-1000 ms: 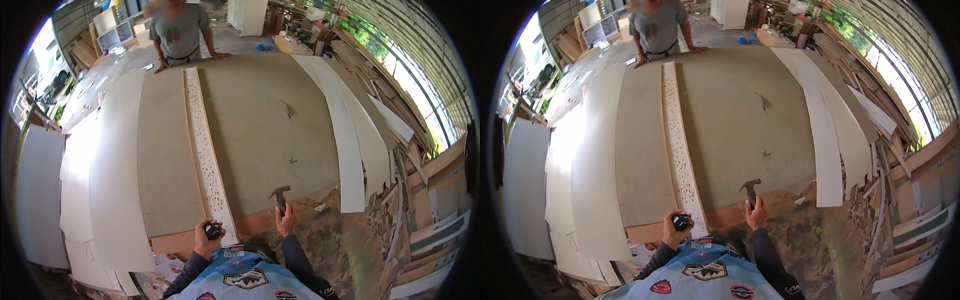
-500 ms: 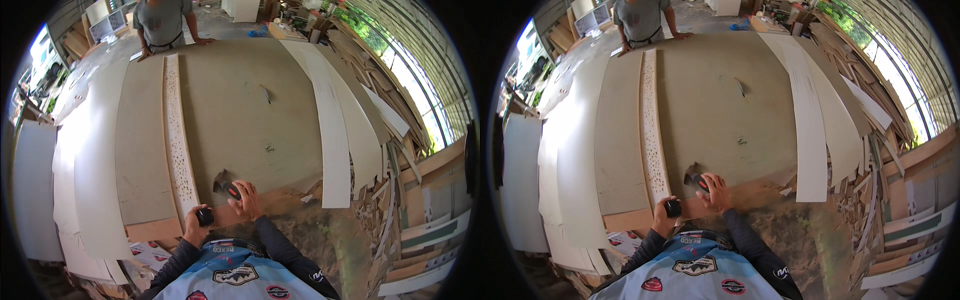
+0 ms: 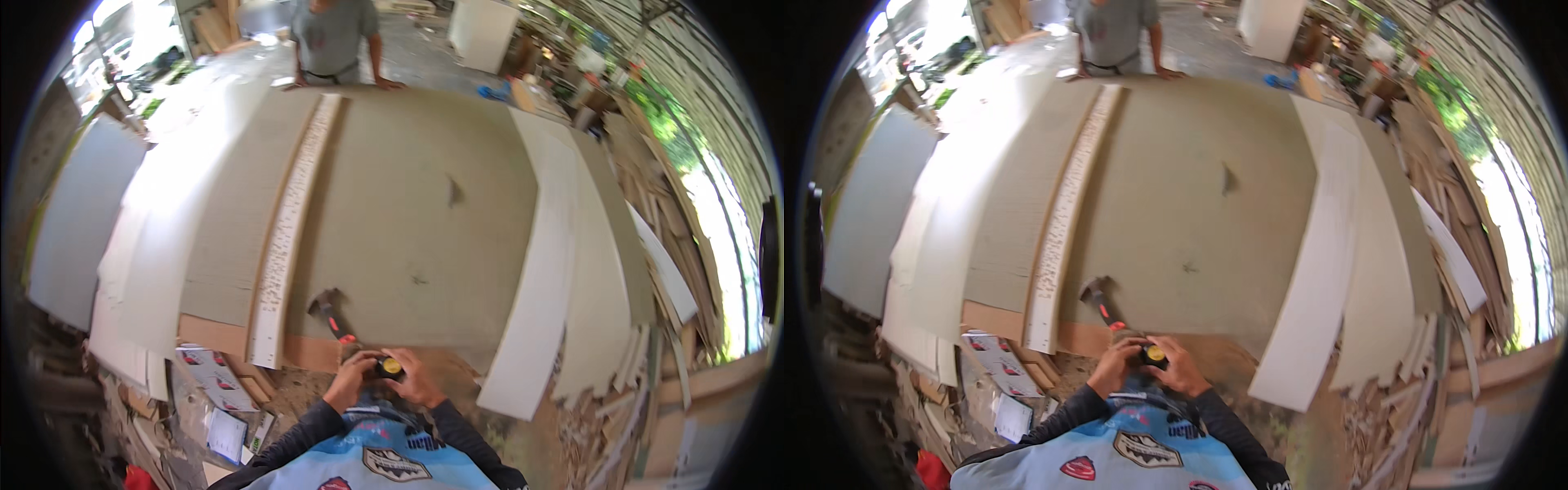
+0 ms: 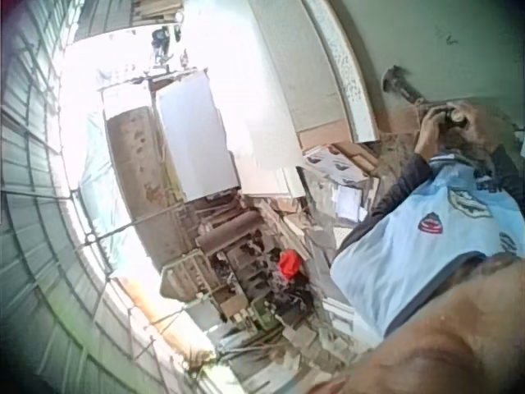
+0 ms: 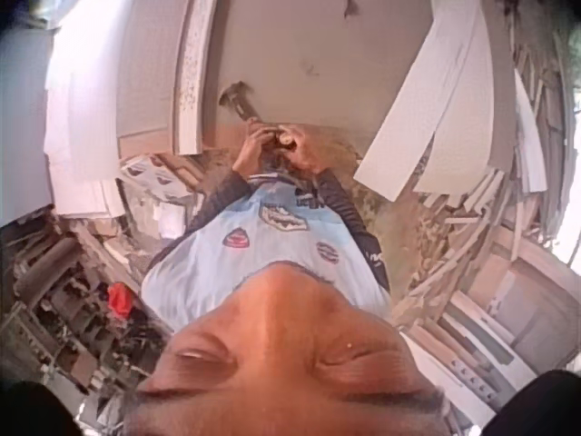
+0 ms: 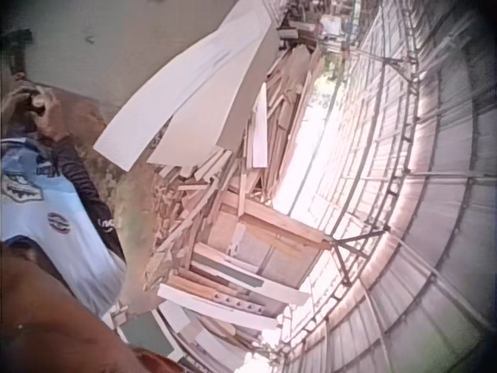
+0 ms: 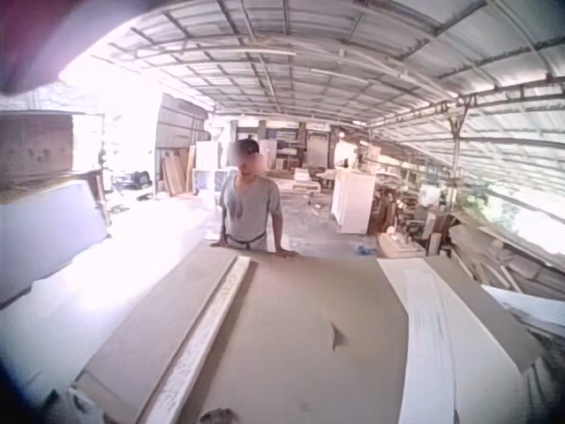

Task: The person hammers nails into a wooden board on a workbench, uses a measuring tape to check distances, and moves several large white panels around the workshop area.

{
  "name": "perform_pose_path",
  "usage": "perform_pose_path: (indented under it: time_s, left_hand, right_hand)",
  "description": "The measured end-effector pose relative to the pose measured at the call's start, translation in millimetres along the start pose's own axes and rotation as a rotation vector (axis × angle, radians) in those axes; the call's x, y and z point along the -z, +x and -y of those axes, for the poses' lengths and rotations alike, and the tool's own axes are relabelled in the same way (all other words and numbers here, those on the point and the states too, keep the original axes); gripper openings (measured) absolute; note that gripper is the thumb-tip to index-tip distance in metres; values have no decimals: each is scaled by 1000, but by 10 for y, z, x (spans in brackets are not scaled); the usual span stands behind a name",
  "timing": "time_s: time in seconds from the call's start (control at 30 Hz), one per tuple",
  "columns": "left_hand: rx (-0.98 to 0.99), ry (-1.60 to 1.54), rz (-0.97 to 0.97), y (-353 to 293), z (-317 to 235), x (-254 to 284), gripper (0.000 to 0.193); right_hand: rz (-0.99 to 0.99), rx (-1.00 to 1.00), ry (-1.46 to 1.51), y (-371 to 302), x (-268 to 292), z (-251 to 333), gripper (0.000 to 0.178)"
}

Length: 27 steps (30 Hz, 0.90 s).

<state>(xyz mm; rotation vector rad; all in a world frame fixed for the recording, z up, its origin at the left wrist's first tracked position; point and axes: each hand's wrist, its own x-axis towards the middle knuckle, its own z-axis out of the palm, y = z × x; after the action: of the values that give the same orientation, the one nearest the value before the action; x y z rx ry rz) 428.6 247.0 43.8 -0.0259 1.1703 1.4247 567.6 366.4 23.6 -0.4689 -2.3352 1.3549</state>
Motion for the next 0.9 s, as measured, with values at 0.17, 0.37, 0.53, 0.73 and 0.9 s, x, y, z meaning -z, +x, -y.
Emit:
perform_pose_path:
  time_s: [0.17,0.37,0.53,0.73,0.9]
  left_hand:
    - [-179,149,-20,264,-147,-20,28]
    - [-230,376,22,826,-520,-225,17]
    - [-135,435,331,1301,-705,-581,18]
    - [-420,429,297,1618,-1066,-476,16]
    - [-592,603,2,1765,-1693,62,19]
  right_hand:
    - [7,-58,100,312,241,31,59]
    - [-88,-122,40,570,450,-154,53]
    - [-128,-295,128,513,918,-520,46]
    - [-95,-349,-6,660,1470,-664,49]
    - [8,-310,-283,866,1859,-1084,46]
